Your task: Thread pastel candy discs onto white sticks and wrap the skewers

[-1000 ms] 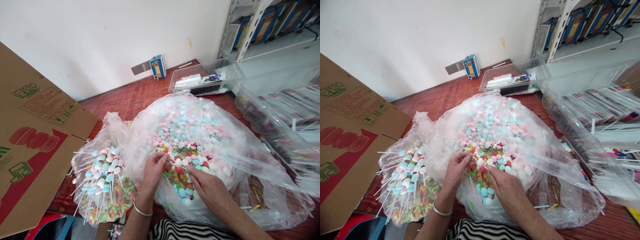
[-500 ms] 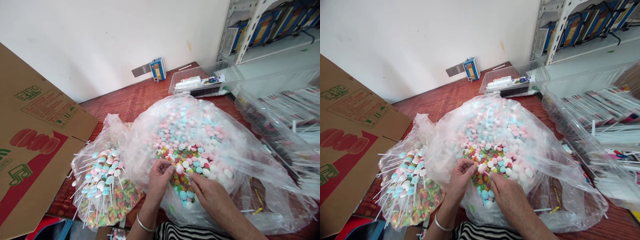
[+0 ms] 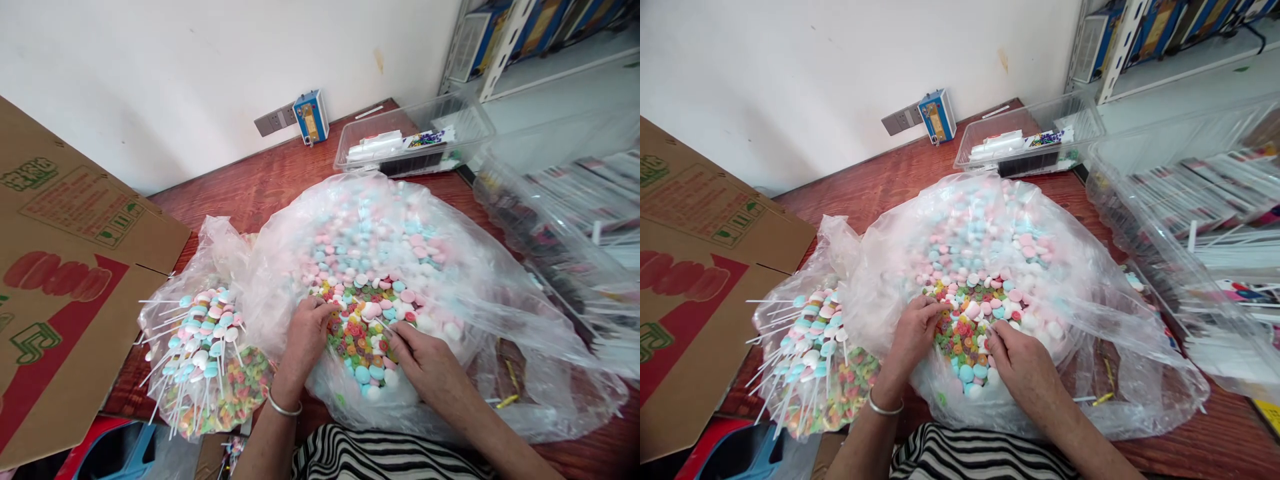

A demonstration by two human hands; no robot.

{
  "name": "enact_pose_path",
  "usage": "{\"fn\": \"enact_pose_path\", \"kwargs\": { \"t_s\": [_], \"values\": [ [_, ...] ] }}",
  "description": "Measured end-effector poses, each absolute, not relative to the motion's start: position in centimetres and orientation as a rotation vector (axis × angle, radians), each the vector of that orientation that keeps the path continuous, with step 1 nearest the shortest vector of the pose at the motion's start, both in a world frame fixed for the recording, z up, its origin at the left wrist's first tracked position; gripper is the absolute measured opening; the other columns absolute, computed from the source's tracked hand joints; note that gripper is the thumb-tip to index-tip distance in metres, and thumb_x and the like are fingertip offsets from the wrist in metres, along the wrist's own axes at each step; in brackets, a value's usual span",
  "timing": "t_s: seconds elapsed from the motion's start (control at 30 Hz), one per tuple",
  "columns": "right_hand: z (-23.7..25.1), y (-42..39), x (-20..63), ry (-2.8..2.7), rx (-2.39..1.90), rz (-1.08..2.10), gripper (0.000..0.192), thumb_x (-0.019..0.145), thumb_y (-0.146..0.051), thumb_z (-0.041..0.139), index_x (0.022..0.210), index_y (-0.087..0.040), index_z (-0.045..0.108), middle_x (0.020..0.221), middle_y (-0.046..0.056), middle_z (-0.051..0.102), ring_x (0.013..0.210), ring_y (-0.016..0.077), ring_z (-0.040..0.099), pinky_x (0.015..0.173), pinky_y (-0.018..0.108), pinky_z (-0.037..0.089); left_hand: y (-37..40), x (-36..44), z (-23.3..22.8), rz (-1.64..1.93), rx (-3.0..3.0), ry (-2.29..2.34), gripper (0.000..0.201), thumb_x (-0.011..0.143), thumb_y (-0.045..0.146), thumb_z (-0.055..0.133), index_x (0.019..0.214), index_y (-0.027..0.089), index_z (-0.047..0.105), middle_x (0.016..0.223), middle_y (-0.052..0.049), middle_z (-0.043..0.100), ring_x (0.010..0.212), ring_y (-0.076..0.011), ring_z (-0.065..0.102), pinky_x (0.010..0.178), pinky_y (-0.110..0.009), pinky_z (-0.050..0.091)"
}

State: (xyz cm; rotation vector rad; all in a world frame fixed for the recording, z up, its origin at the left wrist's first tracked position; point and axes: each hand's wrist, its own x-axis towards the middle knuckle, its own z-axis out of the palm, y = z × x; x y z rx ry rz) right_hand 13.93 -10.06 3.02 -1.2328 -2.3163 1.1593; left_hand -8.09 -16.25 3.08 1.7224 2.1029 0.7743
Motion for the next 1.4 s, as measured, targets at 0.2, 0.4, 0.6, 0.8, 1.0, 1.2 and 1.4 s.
{"fn": "enact_pose_path", "kwargs": {
  "t_s": [0.2, 0.4, 0.6, 0.8, 1.0, 1.2, 1.4],
  "values": [
    [2.9, -10.4, 13.5, -2.389, -1.263, 1.156, 0.028, 0.094, -0.033, 0.032, 0.074, -0.023, 0.048, 0.067, 0.002, 0.061, 0.062, 0.0195, 0.058, 0.057, 0.027, 0.033, -16.5, -7.8, 3.1, 0.714, 1.761, 2.149, 0.016, 0.086, 0.009, 0.057, 0.086, 0.021, 0.069, 0.095, -0.005, 0.063, 0.095, -0.0204, 0.057, 0.085, -0.034, 0.047],
    [3.0, -10.6, 13.4, -2.434, -1.285, 1.138, 0.029, 0.095, -0.034, 0.031, 0.073, -0.023, 0.047, 0.065, 0.003, 0.06, 0.061, 0.0194, 0.057, 0.057, 0.027, 0.032, -16.4, -8.7, 3.7, 0.762, 1.623, 2.253, 0.026, 0.085, 0.003, 0.049, 0.097, 0.02, 0.064, 0.095, -0.004, 0.064, 0.09, -0.0184, 0.06, 0.082, -0.032, 0.047],
    [3.1, -10.6, 13.3, -2.441, -1.297, 1.138, 0.029, 0.095, -0.035, 0.032, 0.074, -0.023, 0.046, 0.066, 0.003, 0.06, 0.062, 0.0197, 0.057, 0.057, 0.027, 0.03, -14.4, -8.6, 2.6, 0.743, 1.74, 2.313, 0.017, 0.088, 0.008, 0.051, 0.091, 0.02, 0.062, 0.094, -0.005, 0.063, 0.091, -0.0198, 0.058, 0.082, -0.032, 0.047],
    [3.1, -10.5, 13.0, -2.463, -1.294, 1.107, 0.025, 0.093, -0.032, 0.034, 0.074, -0.023, 0.046, 0.064, 0.002, 0.059, 0.062, 0.0193, 0.057, 0.057, 0.027, 0.028, -14.8, -7.9, 2.0, 0.617, 1.817, 2.394, 0.013, 0.091, 0.014, 0.049, 0.095, 0.021, 0.06, 0.102, -0.007, 0.062, 0.097, -0.0217, 0.056, 0.084, -0.034, 0.046],
    [3.4, -10.4, 13.1, -2.448, -1.295, 1.112, 0.026, 0.094, -0.032, 0.035, 0.073, -0.023, 0.045, 0.066, 0.002, 0.06, 0.062, 0.0193, 0.058, 0.057, 0.027, 0.029, -14.0, -7.6, 2.1, 0.543, 1.768, 2.467, 0.017, 0.086, 0.012, 0.056, 0.099, 0.022, 0.062, 0.1, -0.006, 0.063, 0.096, -0.0219, 0.057, 0.082, -0.033, 0.046],
    [3.4, -10.5, 13.5, -2.444, -1.307, 1.134, 0.026, 0.096, -0.032, 0.035, 0.074, -0.023, 0.046, 0.067, 0.002, 0.061, 0.064, 0.0193, 0.059, 0.058, 0.027, 0.03, -14.6, -7.5, 2.2, 0.831, 1.597, 2.478, 0.006, 0.085, 0.015, 0.057, 0.082, 0.02, 0.06, 0.088, -0.004, 0.064, 0.085, -0.0197, 0.058, 0.077, -0.033, 0.045],
    [3.4, -10.6, 13.0, -2.475, -1.223, 1.081, 0.024, 0.097, -0.029, 0.036, 0.078, -0.022, 0.05, 0.073, 0.003, 0.064, 0.068, 0.0188, 0.06, 0.061, 0.027, 0.031, -15.0, -7.2, 2.8, 1.382, 0.789, 1.903, 0.022, 0.079, 0.038, 0.069, 0.081, 0.017, 0.064, 0.076, -0.003, 0.067, 0.072, -0.0162, 0.063, 0.07, -0.03, 0.05]
  ]
}}
